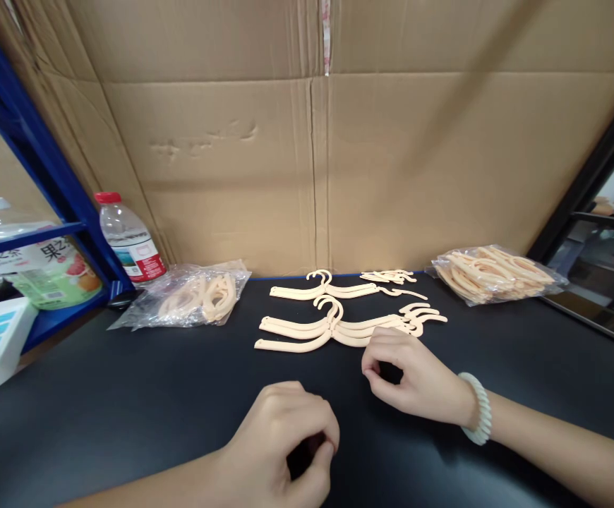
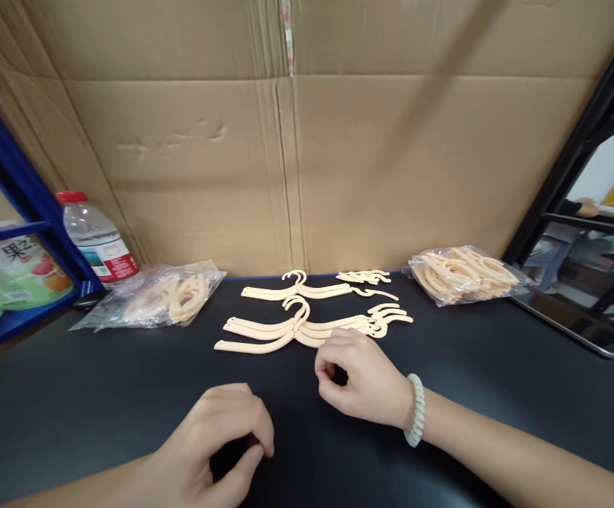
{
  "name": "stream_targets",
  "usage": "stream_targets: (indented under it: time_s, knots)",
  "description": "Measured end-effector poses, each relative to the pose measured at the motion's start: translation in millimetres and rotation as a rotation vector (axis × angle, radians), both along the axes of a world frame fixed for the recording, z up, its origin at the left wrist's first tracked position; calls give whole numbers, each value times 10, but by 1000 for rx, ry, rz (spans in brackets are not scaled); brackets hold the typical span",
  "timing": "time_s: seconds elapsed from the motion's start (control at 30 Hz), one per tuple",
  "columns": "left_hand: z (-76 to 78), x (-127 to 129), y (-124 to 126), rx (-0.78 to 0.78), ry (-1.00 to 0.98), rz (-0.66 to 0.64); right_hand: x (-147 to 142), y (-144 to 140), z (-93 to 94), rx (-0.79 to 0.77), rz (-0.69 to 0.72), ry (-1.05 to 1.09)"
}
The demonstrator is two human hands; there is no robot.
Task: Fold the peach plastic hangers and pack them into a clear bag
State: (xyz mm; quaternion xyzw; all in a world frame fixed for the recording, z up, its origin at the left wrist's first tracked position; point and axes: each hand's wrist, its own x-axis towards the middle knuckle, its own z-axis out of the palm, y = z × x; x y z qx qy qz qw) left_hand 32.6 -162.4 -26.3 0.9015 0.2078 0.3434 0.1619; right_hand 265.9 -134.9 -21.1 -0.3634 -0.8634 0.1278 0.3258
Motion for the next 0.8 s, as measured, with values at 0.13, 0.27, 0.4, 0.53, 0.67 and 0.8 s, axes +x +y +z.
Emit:
stream_targets:
  time_s: [0.13,0.27,0.4,0.53,0.67,0.8]
  knots:
    - [146,-56,149,53,63,95,3,5,-7,71,-10,9]
    - [336,-166,475,77,189,286,96,106,62,135,-50,29]
    - [417,-319,891,110,258,387,435,449,206,190,-254,2]
    - [392,-415,1254,89,355,505,929,915,269,70,-562,-88]
    - [365,-376,1495,75,423,497,1251,1259,198,-1,-671,-172]
    - [330,-277,1640,77,478,453,1287,1435,122,-22,-633,-292]
